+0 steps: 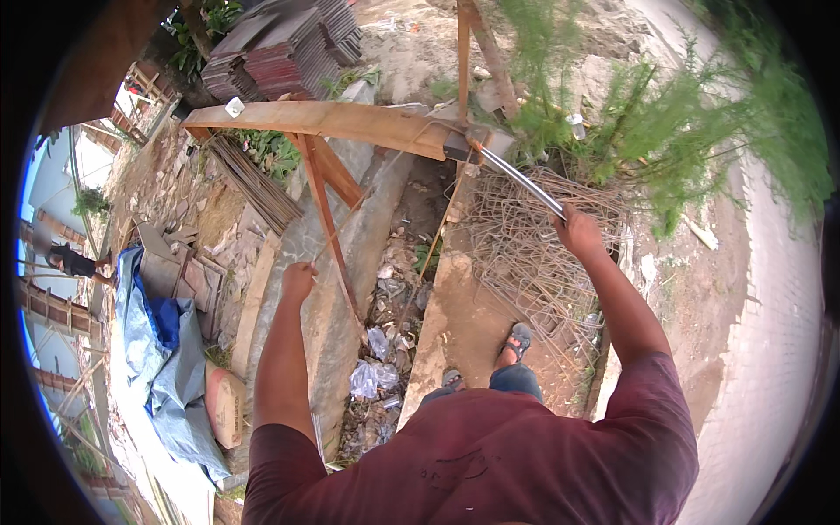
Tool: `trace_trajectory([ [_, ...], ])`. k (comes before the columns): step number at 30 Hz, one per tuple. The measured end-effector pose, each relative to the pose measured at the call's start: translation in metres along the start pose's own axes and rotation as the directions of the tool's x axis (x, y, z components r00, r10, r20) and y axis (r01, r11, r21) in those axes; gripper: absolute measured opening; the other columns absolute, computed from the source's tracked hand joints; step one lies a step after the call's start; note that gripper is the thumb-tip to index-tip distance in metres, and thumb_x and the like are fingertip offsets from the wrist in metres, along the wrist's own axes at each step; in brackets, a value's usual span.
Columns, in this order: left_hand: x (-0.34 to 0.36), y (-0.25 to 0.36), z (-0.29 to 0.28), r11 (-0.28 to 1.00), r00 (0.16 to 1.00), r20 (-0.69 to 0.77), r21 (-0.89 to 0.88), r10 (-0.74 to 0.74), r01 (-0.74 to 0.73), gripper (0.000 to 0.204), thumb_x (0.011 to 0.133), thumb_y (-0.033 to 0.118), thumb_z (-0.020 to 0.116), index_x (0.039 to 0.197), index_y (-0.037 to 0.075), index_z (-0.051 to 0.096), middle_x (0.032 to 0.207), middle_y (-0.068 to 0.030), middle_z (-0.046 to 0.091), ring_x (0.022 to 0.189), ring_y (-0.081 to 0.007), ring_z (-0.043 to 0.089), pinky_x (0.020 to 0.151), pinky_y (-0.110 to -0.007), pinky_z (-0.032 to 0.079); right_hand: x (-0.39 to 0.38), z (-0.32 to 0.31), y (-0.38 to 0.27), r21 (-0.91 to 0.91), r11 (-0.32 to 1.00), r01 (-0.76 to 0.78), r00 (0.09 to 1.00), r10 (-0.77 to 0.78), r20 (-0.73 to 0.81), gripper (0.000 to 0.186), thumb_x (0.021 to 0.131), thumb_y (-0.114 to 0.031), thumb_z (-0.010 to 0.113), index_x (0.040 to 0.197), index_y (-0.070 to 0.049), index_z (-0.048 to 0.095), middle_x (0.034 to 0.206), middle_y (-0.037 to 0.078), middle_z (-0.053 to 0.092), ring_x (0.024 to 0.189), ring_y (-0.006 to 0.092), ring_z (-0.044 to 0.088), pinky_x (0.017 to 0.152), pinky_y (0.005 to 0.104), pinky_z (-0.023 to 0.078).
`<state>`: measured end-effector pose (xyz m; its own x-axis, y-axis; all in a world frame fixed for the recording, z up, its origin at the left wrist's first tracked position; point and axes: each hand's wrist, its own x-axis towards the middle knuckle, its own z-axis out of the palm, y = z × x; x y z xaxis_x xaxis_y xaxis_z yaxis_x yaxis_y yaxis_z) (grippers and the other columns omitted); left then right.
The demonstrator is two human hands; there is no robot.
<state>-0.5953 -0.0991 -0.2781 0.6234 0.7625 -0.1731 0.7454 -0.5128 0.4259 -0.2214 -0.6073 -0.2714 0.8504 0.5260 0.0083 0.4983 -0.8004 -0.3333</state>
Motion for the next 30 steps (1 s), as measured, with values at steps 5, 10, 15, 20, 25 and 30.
trace_trajectory([
  [5,0.015,-0.006,0.004,0.997,0.997,-0.026,-0.005,0.073,-0.073,0.035,0.09,0.034,0.054,0.08,0.005,0.07,0.061,-0.0095,0.063,0.059,-0.0204,0.062,0.061,-0.035,0.046,-0.025,-0.006,0.011,0.121,0.986,-0.117,0.993,0.112,0.049,0.051,0.087,-0.053,0.052,0.09,-0.003,0.059,0.076,0.023,0.062,0.077,0.0406,0.061,0.07,0.0492,0.047],
  [10,0.024,-0.012,0.015,0.993,0.997,-0.023,-0.09,0.079,-0.08,0.035,0.089,0.036,0.055,0.08,0.006,0.07,0.063,-0.01,0.064,0.061,-0.0222,0.063,0.063,-0.036,0.047,-0.035,-0.012,-0.011,-0.018,0.967,-0.255,0.967,0.255,0.001,0.062,0.085,-0.06,0.048,0.089,0.0,0.063,0.081,0.024,0.064,0.081,0.0406,0.063,0.072,0.0488,0.049],
  [15,0.048,-0.038,0.025,0.991,0.997,-0.05,-0.114,0.063,-0.068,0.033,0.088,0.036,0.056,0.076,0.008,0.071,0.064,-0.0104,0.064,0.064,-0.024,0.063,0.063,-0.036,0.047,-0.064,-0.006,-0.066,0.063,0.939,-0.338,0.937,0.342,-0.07,0.056,0.087,-0.055,0.048,0.089,0.0,0.061,0.083,0.025,0.065,0.081,0.0415,0.063,0.073,0.0487,0.05],
  [20,0.042,-0.026,0.022,0.977,0.978,-0.053,0.071,0.203,-0.199,0.029,0.086,0.034,0.058,0.077,0.01,0.071,0.065,-0.0108,0.065,0.066,-0.0238,0.064,0.064,-0.037,0.048,-0.095,0.038,-0.132,0.156,0.926,-0.343,0.924,0.363,-0.122,0.045,0.091,-0.043,0.047,0.092,0.001,0.056,0.082,0.026,0.064,0.081,0.0413,0.063,0.073,0.0484,0.05],
  [25,0.027,-0.021,0.011,0.995,0.996,-0.016,-0.06,0.082,-0.083,0.025,0.084,0.028,0.058,0.077,0.009,0.071,0.067,-0.0109,0.066,0.067,-0.0226,0.065,0.065,-0.037,0.048,-0.089,0.02,-0.121,0.109,0.953,-0.282,0.956,0.289,-0.049,0.041,0.092,-0.039,0.047,0.095,0.001,0.055,0.084,0.027,0.064,0.082,0.0429,0.063,0.075,0.0504,0.049],
  [30,0.009,0.004,-0.006,0.966,0.995,0.094,-0.257,0.045,-0.02,0.025,0.082,0.026,0.06,0.076,0.004,0.069,0.062,-0.0067,0.059,0.055,-0.018,0.055,0.055,-0.034,0.042,-0.07,0.032,-0.067,-0.022,0.961,-0.274,0.962,0.274,-0.008,0.045,0.086,-0.042,0.053,0.095,0.002,0.06,0.087,0.028,0.063,0.084,0.0448,0.061,0.077,0.0509,0.048],
])
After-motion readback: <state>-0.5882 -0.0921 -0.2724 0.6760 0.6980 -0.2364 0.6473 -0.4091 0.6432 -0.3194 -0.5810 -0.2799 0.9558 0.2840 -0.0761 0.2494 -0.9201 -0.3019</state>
